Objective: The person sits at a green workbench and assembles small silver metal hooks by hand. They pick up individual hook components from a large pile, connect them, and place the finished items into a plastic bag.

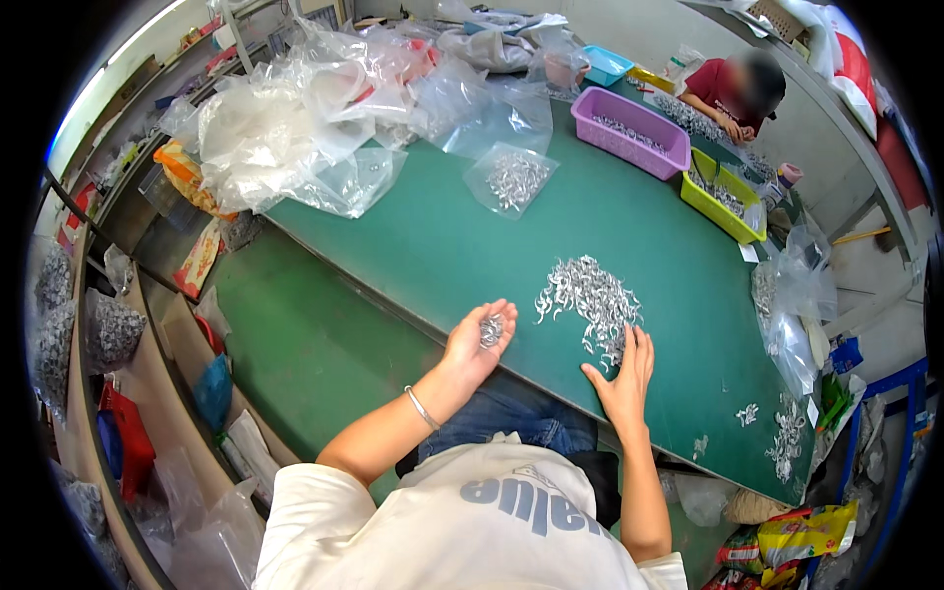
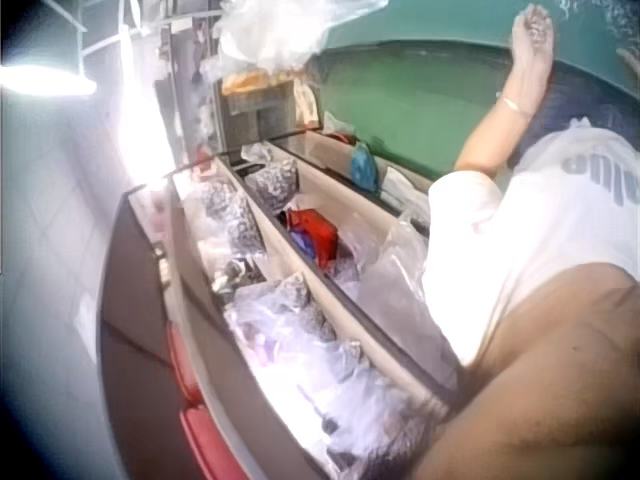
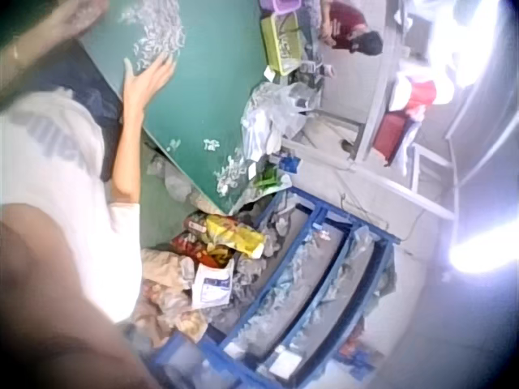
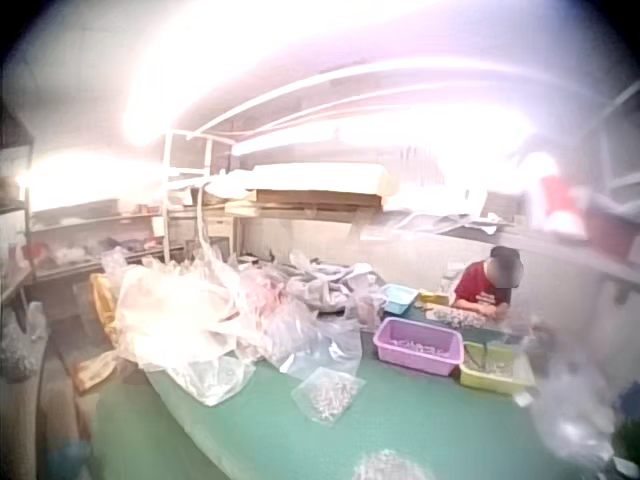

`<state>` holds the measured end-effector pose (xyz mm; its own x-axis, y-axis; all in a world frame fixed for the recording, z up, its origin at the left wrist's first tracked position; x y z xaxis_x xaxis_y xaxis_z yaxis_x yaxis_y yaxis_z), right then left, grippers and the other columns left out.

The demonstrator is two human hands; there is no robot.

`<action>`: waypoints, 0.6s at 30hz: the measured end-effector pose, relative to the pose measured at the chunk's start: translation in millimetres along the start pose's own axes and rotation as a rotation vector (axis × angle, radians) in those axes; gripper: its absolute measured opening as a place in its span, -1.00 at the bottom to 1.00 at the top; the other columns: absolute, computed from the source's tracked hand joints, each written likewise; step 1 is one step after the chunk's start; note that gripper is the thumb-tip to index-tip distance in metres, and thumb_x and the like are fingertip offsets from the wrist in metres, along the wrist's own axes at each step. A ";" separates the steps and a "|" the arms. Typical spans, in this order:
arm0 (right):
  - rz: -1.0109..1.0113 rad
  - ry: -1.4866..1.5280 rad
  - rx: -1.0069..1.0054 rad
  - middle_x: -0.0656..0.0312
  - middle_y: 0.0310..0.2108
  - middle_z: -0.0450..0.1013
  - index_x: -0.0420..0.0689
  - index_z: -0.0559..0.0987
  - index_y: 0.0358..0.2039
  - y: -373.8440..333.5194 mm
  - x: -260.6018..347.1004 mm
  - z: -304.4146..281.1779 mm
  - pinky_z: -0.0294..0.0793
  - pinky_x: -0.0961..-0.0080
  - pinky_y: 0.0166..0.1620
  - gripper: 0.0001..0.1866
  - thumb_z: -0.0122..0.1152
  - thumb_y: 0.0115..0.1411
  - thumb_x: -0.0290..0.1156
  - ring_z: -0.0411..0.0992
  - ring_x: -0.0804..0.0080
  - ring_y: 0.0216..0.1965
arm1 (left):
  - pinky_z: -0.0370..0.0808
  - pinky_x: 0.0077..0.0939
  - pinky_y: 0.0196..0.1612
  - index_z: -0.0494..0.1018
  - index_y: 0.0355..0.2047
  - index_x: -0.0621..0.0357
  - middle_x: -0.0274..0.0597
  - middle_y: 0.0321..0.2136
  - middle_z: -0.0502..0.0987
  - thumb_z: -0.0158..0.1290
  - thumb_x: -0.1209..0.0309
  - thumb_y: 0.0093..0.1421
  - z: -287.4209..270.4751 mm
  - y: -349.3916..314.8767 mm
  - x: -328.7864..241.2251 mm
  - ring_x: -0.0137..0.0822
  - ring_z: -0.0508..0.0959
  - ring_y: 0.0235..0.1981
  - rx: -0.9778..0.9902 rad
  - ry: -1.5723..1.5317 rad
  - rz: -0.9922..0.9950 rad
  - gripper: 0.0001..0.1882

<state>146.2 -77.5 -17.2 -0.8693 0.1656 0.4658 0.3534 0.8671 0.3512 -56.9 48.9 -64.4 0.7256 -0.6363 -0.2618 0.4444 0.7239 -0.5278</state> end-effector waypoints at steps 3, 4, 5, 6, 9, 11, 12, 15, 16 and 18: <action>0.010 0.005 0.000 -0.07 0.15 0.04 -0.24 0.17 0.13 0.2 0.0 -0.4 -0.04 0.06 0.20 -0.12 0.39 -0.15 -0.19 -0.05 -0.13 0.20 | 0.48 -0.36 -0.08 0.27 -0.06 0.40 0.04 -0.12 0.40 -0.27 0.41 0.29 11.5 30.8 -27.8 -0.16 0.45 -0.11 -0.065 -0.020 0.050 -0.68; 0.007 -0.005 0.004 -0.07 0.15 0.04 -0.25 0.17 0.13 0.5 -0.8 0.1 -0.04 0.06 0.20 -0.13 0.38 -0.14 -0.19 -0.05 -0.13 0.20 | 0.44 -0.32 -0.02 0.24 -0.01 0.40 0.05 -0.06 0.37 -0.31 0.39 0.29 14.3 45.9 -36.4 -0.12 0.42 -0.05 -0.076 -0.030 0.064 -0.64; 0.008 -0.012 0.013 -0.07 0.15 0.04 -0.25 0.17 0.13 0.0 -1.9 0.6 -0.05 0.05 0.20 -0.13 0.37 -0.13 -0.18 -0.05 -0.13 0.20 | 0.43 -0.31 -0.01 0.24 -0.01 0.40 0.05 -0.06 0.36 -0.31 0.38 0.29 18.0 61.7 -45.1 -0.11 0.41 -0.04 -0.101 -0.031 0.086 -0.63; 0.007 -0.024 0.009 -0.08 0.15 0.04 -0.25 0.18 0.13 0.9 -4.5 -2.2 -0.05 0.05 0.20 -0.13 0.37 -0.13 -0.17 -0.05 -0.14 0.20 | 0.42 -0.31 0.00 0.24 0.00 0.40 0.06 -0.06 0.36 -0.31 0.38 0.29 29.4 80.7 -51.7 -0.11 0.41 -0.03 -0.109 -0.034 0.103 -0.63; 0.018 -0.016 0.032 -0.10 0.14 0.04 -0.24 0.20 0.11 3.8 -1.0 -3.5 -0.08 0.02 0.21 -0.15 0.37 -0.14 -0.17 -0.05 -0.16 0.19 | 0.48 -0.23 -0.08 0.23 -0.04 0.40 0.12 -0.09 0.34 -0.33 0.43 0.25 47.2 142.0 -82.3 -0.07 0.43 -0.11 -0.123 -0.074 0.208 -0.66; 0.030 -0.019 0.048 -0.10 0.13 0.05 -0.25 0.22 0.09 3.2 0.5 -2.8 -0.08 0.01 0.21 -0.17 0.38 -0.16 -0.19 -0.06 -0.16 0.19 | 0.47 -0.24 -0.07 0.22 -0.03 0.40 0.11 -0.09 0.34 -0.34 0.43 0.24 61.0 175.2 -98.4 -0.08 0.43 -0.13 -0.168 -0.114 0.266 -0.64; 0.037 -0.016 0.060 -0.10 0.13 0.05 -0.26 0.23 0.08 0.0 3.8 -3.0 -0.09 0.00 0.20 -0.18 0.39 -0.16 -0.20 -0.06 -0.17 0.19 | 0.42 -0.17 -0.04 0.22 -0.01 0.36 0.10 -0.09 0.34 -0.34 0.42 0.22 63.7 193.7 -108.0 -0.10 0.41 -0.12 -0.142 -0.097 0.311 -0.62; 0.034 0.029 0.089 -0.12 0.13 0.05 -0.28 0.27 0.04 7.3 9.8 -2.1 -0.09 -0.03 0.19 -0.23 0.38 -0.15 -0.24 -0.07 -0.16 0.20 | 0.31 -0.09 0.06 0.23 0.01 0.30 0.06 -0.06 0.34 -0.34 0.41 0.22 92.1 234.1 -137.3 -0.10 0.37 -0.05 -0.079 -0.088 0.341 -0.62; 0.063 -0.006 0.087 -0.11 0.14 0.04 -0.28 0.27 0.04 8.3 1.7 -8.2 -0.09 -0.02 0.19 -0.23 0.38 -0.16 -0.26 -0.06 -0.15 0.20 | 0.20 -0.03 0.13 0.23 0.06 0.26 0.00 0.02 0.31 -0.34 0.44 0.22 128.9 218.6 -111.2 -0.10 0.34 0.02 -0.030 0.017 0.239 -0.59; 0.077 0.009 0.105 -0.11 0.14 0.04 -0.28 0.28 0.02 7.5 3.2 -8.3 -0.09 -0.03 0.18 -0.26 0.38 -0.16 -0.29 -0.07 -0.15 0.21 | 0.21 -0.13 0.13 0.24 0.06 0.30 0.03 0.02 0.30 -0.31 0.46 0.23 154.2 202.2 -113.2 -0.12 0.31 0.04 0.068 0.157 0.305 -0.60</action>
<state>148.9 -74.4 -6.3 -0.8378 0.2294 0.4954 0.3801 0.8965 0.2277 31.9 308.5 -16.8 0.7429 -0.4177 -0.5232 0.2579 0.8997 -0.3521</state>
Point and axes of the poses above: each hand's wrist, its own y-axis towards the middle knuckle, its own z-axis out of the palm, x = y × z, the point moved 5 cm from there along y, towards the middle knuckle
